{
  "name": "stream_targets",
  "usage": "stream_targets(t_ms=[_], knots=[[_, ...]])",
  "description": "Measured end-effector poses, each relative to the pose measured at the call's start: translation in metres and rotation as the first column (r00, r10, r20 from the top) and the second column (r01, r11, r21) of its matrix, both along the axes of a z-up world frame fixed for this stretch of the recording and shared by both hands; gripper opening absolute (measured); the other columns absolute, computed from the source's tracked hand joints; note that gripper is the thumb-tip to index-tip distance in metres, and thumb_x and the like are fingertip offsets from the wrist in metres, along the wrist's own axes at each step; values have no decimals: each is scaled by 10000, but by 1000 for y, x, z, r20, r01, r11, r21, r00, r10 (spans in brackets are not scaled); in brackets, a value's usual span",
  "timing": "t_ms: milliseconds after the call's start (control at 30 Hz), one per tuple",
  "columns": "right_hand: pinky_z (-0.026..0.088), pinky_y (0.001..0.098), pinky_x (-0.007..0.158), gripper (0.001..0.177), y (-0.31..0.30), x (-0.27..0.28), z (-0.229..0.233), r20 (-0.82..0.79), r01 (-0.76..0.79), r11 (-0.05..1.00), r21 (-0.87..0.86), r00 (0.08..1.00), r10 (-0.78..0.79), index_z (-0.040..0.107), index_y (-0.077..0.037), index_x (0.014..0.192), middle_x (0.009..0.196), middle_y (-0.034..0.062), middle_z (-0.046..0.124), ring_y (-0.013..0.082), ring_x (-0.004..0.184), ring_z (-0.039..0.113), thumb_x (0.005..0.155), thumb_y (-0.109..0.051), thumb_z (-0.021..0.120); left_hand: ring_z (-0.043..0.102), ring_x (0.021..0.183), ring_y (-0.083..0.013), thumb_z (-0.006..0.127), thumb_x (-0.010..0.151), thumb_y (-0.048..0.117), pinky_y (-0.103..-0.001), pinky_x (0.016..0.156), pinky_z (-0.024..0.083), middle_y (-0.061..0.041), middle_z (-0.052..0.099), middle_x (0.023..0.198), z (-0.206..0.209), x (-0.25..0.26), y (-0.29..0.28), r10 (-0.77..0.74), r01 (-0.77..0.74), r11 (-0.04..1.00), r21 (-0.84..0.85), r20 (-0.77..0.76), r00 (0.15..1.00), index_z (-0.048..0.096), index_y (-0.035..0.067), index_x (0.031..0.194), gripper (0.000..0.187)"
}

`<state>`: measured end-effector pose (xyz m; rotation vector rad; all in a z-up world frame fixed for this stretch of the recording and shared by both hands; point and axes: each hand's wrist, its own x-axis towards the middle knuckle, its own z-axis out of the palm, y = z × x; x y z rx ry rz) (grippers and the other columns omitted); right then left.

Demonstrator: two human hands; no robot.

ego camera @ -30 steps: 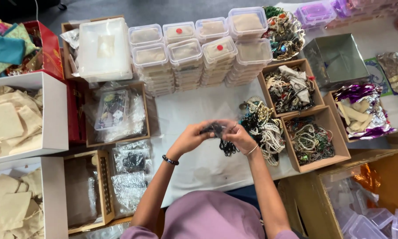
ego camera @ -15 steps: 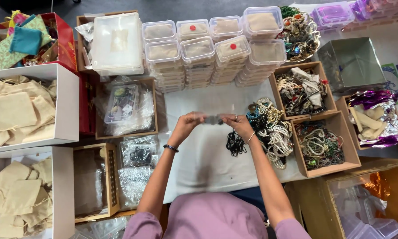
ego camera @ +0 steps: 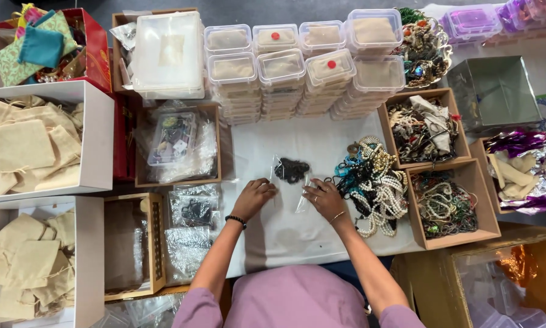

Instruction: The person sorts through a pile of necklaces and bracelets on a table, then places selected items into small clear plastic bags. They seal the bags and set them aside, repeating the process with different jewelry pieces.

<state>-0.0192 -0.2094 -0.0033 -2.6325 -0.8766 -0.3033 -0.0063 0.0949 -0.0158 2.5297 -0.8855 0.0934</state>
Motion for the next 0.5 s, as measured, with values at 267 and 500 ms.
stream_targets(t_ms=[267, 500], knots=[[379, 404, 969, 145, 1, -1, 11, -114, 148, 988, -38, 982, -152, 812, -300, 986, 1216, -161, 734, 176, 1175, 565, 897, -312, 698, 487, 1358, -235, 627, 906, 171, -435, 1083, 385, -20, 651, 1368, 6, 11, 7, -90, 90, 996, 1, 72, 993, 718, 119, 1193, 305], [311, 444, 970, 169, 6, 7, 10, -250, 184, 983, -6, 952, -180, 842, -303, 970, 1165, -140, 759, 180, 1258, 501, 867, -309, 707, 505, 1352, -228, 665, 882, 140, -419, 1114, 391, 23, 719, 1280, 7, 18, 7, -18, 17, 1000, -15, -46, 999, 746, 155, 1071, 207]])
